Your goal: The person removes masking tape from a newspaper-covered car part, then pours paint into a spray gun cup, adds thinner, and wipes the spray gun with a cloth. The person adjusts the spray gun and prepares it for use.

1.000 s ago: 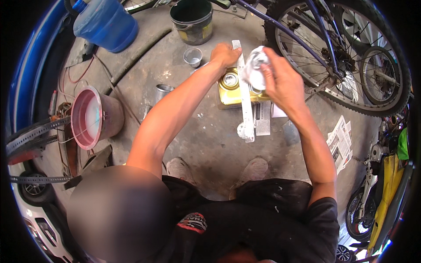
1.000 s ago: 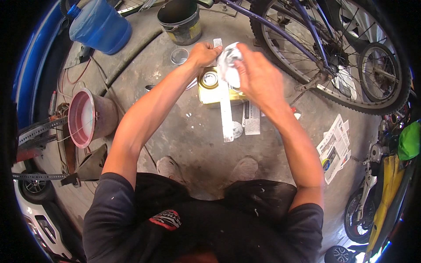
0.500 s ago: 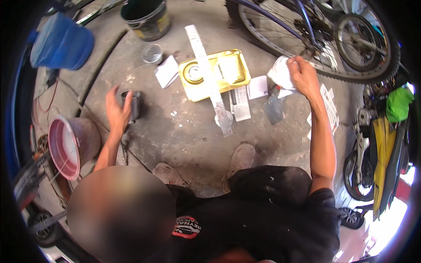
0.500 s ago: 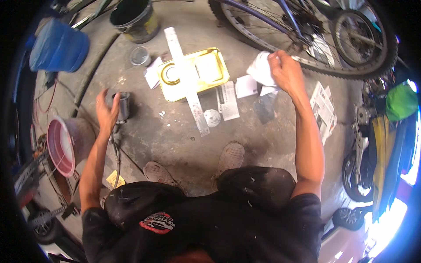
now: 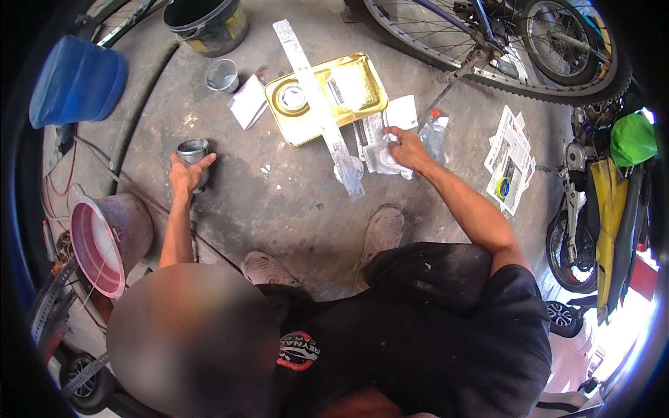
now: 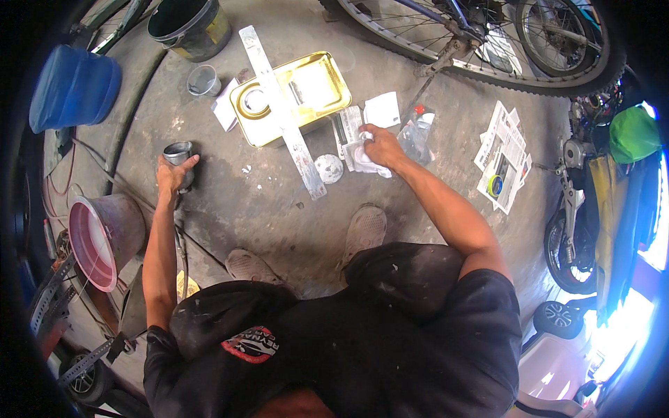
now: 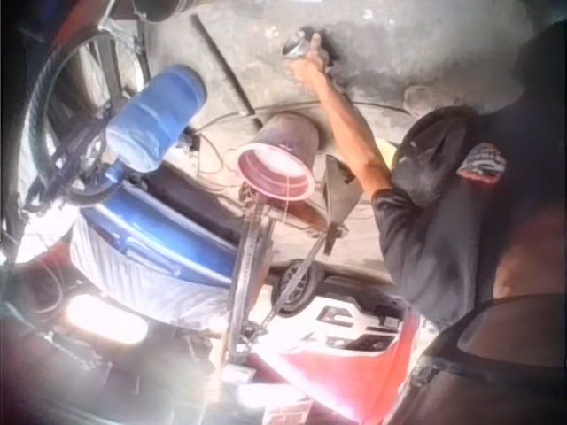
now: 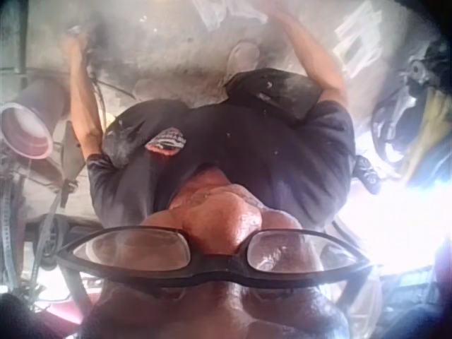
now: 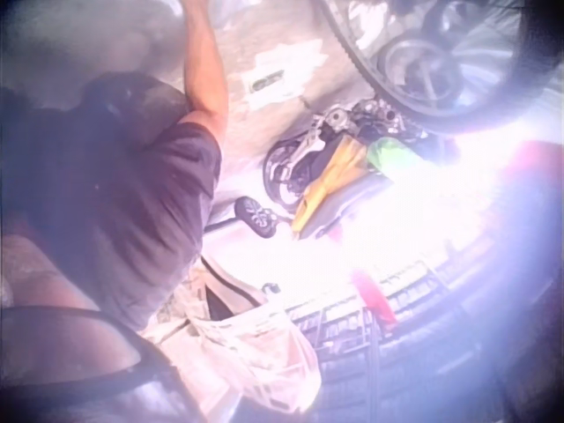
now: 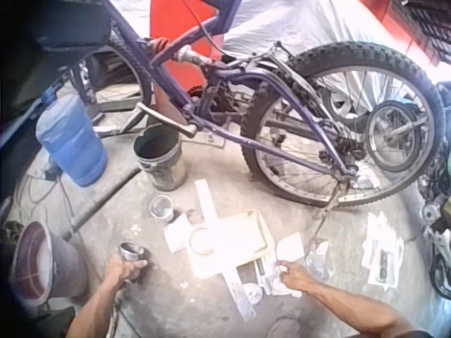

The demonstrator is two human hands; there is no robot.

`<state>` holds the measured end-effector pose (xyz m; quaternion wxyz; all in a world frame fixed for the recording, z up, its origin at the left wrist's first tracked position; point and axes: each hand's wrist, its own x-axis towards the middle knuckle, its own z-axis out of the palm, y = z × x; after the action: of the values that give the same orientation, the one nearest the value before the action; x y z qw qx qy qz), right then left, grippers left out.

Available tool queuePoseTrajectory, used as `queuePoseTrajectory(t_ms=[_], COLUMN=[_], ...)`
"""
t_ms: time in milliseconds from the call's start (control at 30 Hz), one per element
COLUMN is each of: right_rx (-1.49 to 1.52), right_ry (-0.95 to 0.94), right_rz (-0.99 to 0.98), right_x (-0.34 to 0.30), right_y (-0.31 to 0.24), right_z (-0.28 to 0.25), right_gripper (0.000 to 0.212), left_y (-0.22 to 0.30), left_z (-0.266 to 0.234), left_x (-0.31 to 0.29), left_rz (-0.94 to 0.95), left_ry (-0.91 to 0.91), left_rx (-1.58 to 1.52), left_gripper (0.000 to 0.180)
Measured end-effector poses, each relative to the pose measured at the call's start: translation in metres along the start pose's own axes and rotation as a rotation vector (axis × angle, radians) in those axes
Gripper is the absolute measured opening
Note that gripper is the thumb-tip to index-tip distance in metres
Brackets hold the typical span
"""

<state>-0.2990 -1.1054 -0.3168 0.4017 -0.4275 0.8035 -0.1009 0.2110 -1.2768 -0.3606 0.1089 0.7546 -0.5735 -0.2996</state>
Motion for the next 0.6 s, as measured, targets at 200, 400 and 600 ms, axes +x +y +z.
queuePoseTrajectory(t_ms=[200, 400, 600], right_rx=[-0.167, -0.193, -0.186], right_ry=[0.070, 0.269, 0.422], right_rz=[-0.126, -0.416, -0.759], right_x=[0.012, 0.012, -0.070], right_y=[-0.016, -0.058, -0.179], right_z=[0.000, -0.091, -0.086], right_gripper=[0.063, 0.047, 0.037], left_y=[0.015, 0.011, 0.074], left_z=[-0.001, -0.035, -0.088], left_x=[-0.007, -0.030, -0.099], left_rz=[0.044, 0.230, 0.178], left_ry=[-0.022, -0.049, -0.036], left_rx=[0.034, -0.115, -0.612], left_gripper=[0.082, 0.062, 0.043])
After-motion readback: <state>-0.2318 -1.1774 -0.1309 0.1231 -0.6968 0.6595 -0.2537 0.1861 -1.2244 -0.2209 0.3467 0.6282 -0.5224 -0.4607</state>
